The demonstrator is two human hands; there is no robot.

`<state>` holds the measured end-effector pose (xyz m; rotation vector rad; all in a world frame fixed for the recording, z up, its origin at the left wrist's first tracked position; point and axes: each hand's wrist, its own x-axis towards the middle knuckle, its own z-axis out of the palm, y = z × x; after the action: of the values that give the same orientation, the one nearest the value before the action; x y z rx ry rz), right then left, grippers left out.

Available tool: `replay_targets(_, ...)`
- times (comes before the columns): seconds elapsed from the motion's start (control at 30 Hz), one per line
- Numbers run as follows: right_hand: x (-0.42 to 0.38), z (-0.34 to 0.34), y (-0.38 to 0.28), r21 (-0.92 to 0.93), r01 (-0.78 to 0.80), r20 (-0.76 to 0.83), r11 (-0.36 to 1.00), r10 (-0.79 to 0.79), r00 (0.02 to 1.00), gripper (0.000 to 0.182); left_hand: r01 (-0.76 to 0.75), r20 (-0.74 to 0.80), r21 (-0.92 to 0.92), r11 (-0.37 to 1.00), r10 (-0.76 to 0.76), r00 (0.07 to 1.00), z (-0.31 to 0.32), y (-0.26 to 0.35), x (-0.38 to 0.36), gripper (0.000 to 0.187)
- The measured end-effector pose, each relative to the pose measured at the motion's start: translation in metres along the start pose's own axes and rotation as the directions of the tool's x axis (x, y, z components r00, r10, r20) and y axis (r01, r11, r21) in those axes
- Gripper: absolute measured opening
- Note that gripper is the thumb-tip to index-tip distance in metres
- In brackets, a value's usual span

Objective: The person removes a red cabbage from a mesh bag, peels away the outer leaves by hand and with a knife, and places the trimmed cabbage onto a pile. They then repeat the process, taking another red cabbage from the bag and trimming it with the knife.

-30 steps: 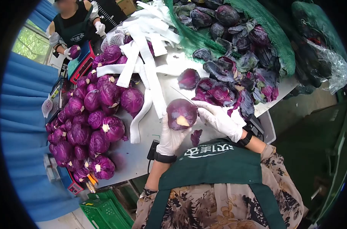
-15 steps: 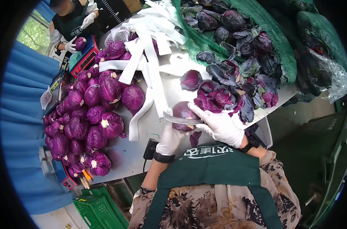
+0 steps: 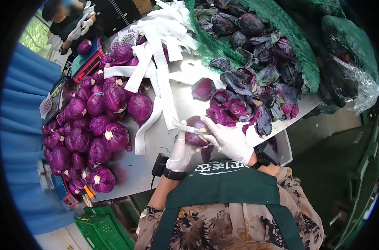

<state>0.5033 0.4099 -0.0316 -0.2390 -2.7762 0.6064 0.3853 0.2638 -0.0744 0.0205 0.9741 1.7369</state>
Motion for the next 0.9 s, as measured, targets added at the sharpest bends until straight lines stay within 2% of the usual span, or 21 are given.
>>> replay_targets(0.07, 0.0, 0.003, 0.0, -0.012, 0.016, -0.025, 1.0, -0.016, 1.0, 0.056, -0.009, -0.031, -0.035, 0.999, 0.008, 0.999, -0.001, 0.0, 0.0, 0.056)
replay_targets(0.17, 0.0, 0.005, 0.003, -0.044, 0.01, -0.016, 0.999, -0.01, 1.0, 0.057, -0.062, 0.017, -0.037, 0.997, 0.063, 0.998, 0.0, -0.002, 0.002, 0.056)
replay_targets(0.37, 0.0, 0.01, 0.006, 0.109, 0.003, -0.131, 0.994, 0.012, 0.991, 0.054, -0.051, -0.002, -0.018, 0.999, 0.051, 0.999, 0.003, 0.001, 0.004, 0.057)
replay_targets(0.4, 0.002, 0.004, 0.006, -0.004, 0.029, -0.074, 1.0, -0.029, 0.997, 0.052, -0.063, 0.057, -0.019, 0.998, 0.064, 0.996, -0.001, 0.0, 0.005, 0.058)
replay_targets(0.43, 0.003, 0.001, 0.006, -0.111, 0.063, -0.012, 0.992, -0.065, 0.998, 0.051, -0.068, 0.049, -0.031, 0.997, 0.07, 0.996, -0.002, -0.003, 0.005, 0.058)
replay_targets(0.5, 0.004, 0.005, 0.013, -0.075, 0.056, 0.014, 0.996, -0.055, 0.998, 0.05, -0.018, 0.008, -0.04, 0.999, 0.019, 1.0, -0.001, -0.005, 0.002, 0.057)
replay_targets(0.53, 0.004, 0.014, 0.015, 0.137, 0.055, -0.09, 0.989, -0.043, 0.995, 0.05, 0.011, 0.017, -0.084, 0.996, -0.01, 1.0, -0.005, -0.007, 0.005, 0.055)
replay_targets(0.57, 0.005, 0.02, 0.015, 0.134, 0.058, -0.091, 0.989, -0.046, 0.995, 0.05, 0.008, 0.019, -0.085, 0.996, -0.006, 1.0, -0.003, -0.004, 0.007, 0.055)
replay_targets(0.63, 0.006, 0.027, 0.01, 0.327, 0.091, -0.271, 0.941, 0.001, 0.963, 0.05, -0.064, -0.059, 0.017, 0.998, 0.065, 0.996, 0.002, 0.001, 0.008, 0.055)
replay_targets(0.67, 0.005, 0.023, 0.009, 0.328, 0.091, -0.265, 0.94, -0.001, 0.964, 0.05, -0.077, -0.012, 0.047, 0.996, 0.078, 0.997, -0.006, 0.002, 0.009, 0.055)
replay_targets(0.73, 0.01, 0.005, 0.007, -0.028, 0.048, -0.012, 0.998, -0.049, 0.999, 0.049, -0.073, 0.01, 0.024, 0.997, 0.073, 0.997, -0.006, 0.005, 0.006, 0.055)
replay_targets(0.77, 0.011, 0.0, 0.012, -0.029, 0.053, -0.002, 0.998, -0.053, 0.999, 0.049, -0.063, 0.035, 0.006, 0.998, 0.062, 0.997, -0.006, 0.004, 0.005, 0.055)
replay_targets(0.83, 0.015, -0.005, 0.018, -0.074, 0.111, 0.119, 0.991, -0.102, 0.988, 0.051, -0.025, 0.047, 0.021, 0.999, 0.024, 0.999, -0.002, 0.004, 0.004, 0.055)
replay_targets(0.87, 0.013, 0.008, 0.021, 0.112, 0.078, -0.037, 0.991, -0.075, 0.997, 0.047, -0.032, -0.001, 0.015, 0.999, 0.032, 1.0, 0.005, 0.005, 0.005, 0.055)
replay_targets(0.9, 0.028, 0.025, 0.019, 0.519, 0.072, -0.283, 0.852, 0.092, 0.955, 0.041, -0.034, -0.049, 0.005, 0.999, 0.035, 0.998, 0.011, 0.006, 0.005, 0.055)
